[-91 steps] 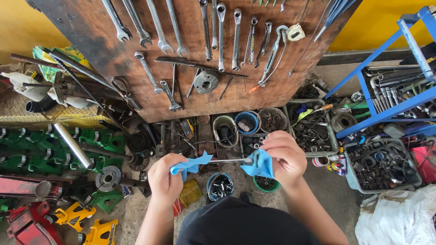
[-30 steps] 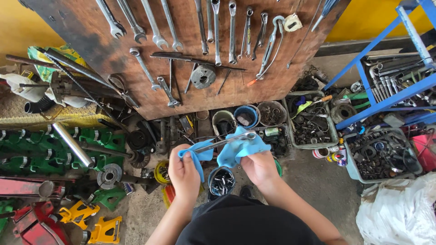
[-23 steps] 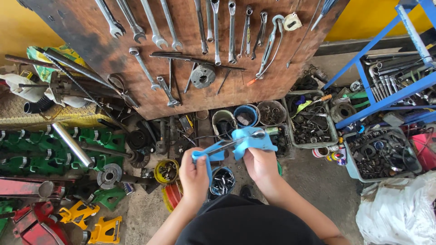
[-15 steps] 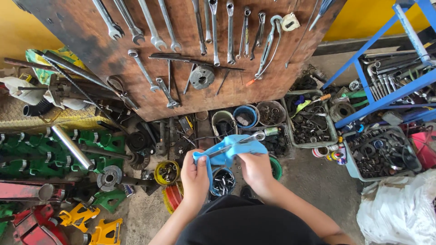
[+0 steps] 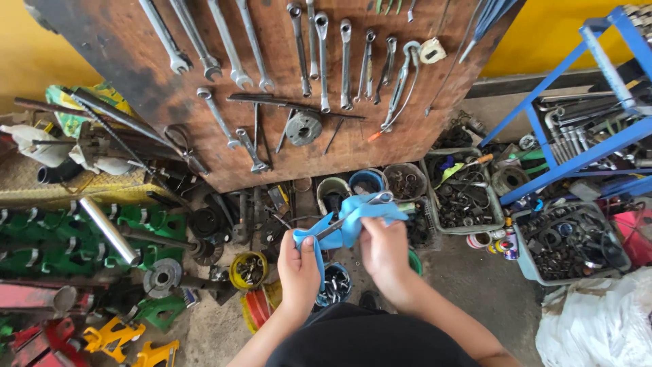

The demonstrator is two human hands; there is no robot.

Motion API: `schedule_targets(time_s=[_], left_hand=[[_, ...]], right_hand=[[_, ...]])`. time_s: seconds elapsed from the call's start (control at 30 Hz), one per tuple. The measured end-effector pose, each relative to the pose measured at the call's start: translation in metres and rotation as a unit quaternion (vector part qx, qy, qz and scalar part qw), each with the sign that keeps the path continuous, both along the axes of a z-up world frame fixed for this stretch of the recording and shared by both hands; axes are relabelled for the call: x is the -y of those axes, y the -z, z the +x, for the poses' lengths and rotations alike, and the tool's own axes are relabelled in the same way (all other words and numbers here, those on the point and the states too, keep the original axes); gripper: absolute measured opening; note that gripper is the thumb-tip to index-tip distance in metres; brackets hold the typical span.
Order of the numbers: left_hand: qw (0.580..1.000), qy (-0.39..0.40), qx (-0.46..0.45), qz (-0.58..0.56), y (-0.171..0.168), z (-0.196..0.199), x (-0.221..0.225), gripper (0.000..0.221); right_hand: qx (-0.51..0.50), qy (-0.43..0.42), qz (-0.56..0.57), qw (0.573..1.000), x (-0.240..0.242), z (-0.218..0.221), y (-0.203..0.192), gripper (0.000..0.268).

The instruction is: Cleaning and organizing various sizes of wrenches on a wall-mounted tool board using a blue cloth.

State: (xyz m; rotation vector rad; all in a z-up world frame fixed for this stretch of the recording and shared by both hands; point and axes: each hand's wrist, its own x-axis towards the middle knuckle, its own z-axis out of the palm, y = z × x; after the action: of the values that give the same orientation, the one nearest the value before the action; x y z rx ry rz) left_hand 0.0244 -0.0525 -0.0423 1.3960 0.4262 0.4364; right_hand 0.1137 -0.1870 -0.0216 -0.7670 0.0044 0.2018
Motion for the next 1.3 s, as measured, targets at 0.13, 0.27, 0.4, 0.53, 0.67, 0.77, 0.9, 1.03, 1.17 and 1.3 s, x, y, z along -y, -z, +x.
schedule_targets(time_s=[0.13, 0.27, 0.4, 0.53, 0.67, 0.77, 0.9, 1.03, 1.17, 1.3], left_hand=[[1.0, -0.011, 0.028, -0.011, 0.004, 0.007, 0.003, 0.014], [1.0, -0.001, -0.011, 0.028, -0.002, 0.008, -0.002, 0.015], [1.0, 0.005, 0.004, -0.005, 0.002, 0.008, 0.0, 0.012], [1.0, 0.026, -0.008, -0.015, 0.007, 0.001, 0.002, 0.015], [0.998, 0.017, -0.06, -0.01, 0.013, -0.001, 0.009, 0.014], [0.999, 0.026, -0.039, 0.015, 0.015, 0.004, 0.017, 0.014], [0.998, 0.03, -0.032, -0.035, 0.006, 0.016, 0.022, 0.014], [0.996, 0.026, -0.036, 0.077, 0.005, 0.02, 0.028, 0.013], [0.991, 0.108, -0.043, 0.062, 0.016, 0.026, 0.041, 0.016], [0.975, 0.153, -0.025, 0.159, -0.002, 0.031, 0.051, 0.015]], right_hand=[[0.02, 0.0, 0.004, 1.0, -0.012, -0.007, 0.014, 0.018], [-0.031, -0.076, -0.033, 0.996, -0.014, -0.009, 0.009, 0.017], [-0.05, -0.042, -0.037, 0.997, -0.01, 0.009, 0.025, 0.015], [0.026, 0.025, -0.019, 0.999, -0.001, 0.025, 0.027, 0.015], [0.002, -0.01, -0.014, 1.0, 0.004, 0.017, 0.029, 0.014], [0.031, -0.056, -0.018, 0.998, 0.005, 0.009, 0.034, 0.012], [0.029, -0.107, -0.078, 0.991, 0.008, -0.004, 0.04, 0.014], [0.005, -0.123, -0.145, 0.982, 0.02, -0.007, 0.041, 0.016], [0.009, -0.094, -0.124, 0.988, 0.04, 0.004, 0.046, 0.015], [-0.014, -0.084, -0.126, 0.988, 0.06, 0.014, 0.045, 0.018]])
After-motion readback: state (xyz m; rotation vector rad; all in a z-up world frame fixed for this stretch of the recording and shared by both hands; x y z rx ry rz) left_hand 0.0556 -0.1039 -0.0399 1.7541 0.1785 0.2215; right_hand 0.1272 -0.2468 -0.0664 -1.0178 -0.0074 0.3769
